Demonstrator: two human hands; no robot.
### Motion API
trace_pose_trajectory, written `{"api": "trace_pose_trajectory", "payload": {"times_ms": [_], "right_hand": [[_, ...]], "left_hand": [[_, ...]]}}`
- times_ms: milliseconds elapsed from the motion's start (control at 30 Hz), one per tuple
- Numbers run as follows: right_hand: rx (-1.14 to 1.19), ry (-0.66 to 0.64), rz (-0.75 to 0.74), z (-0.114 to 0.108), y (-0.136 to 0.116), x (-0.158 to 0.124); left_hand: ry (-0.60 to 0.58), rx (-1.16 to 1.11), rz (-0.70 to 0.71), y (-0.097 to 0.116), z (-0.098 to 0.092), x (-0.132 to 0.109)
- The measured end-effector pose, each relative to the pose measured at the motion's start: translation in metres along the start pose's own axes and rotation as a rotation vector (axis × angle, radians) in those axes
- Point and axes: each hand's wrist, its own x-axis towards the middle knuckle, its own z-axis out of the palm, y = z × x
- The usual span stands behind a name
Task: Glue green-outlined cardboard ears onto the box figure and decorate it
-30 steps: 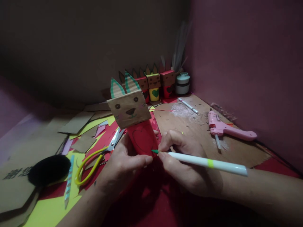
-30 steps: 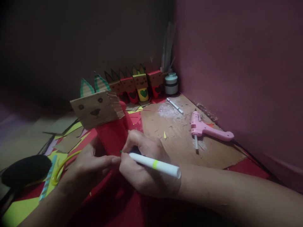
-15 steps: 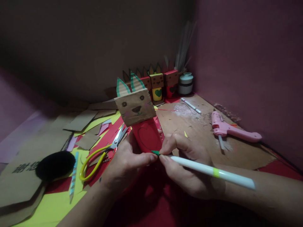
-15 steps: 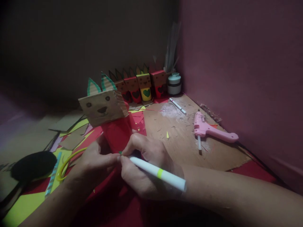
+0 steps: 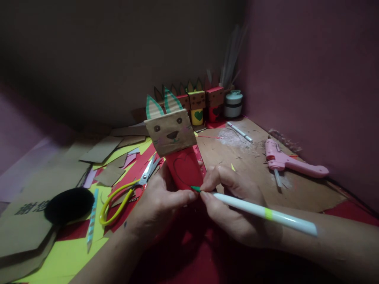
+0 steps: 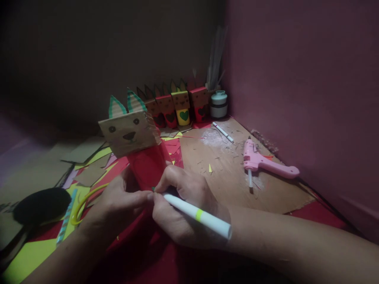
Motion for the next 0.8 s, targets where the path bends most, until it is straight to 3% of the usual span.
{"api": "trace_pose_trajectory", "payload": {"times_ms": [567,800], "right_hand": [[-0.056,0.051,-0.004,-0.0002,-0.0011,-0.0005],[0.083,0.024,0.055,-0.0046,0.0015,0.0010]], "left_hand": [[-0.016,-0.020,-0.009,0.0007,-0.0017,-0.0001],[0.027,-0.059,-0.032,0.0021,0.0018,-0.0019]]}}
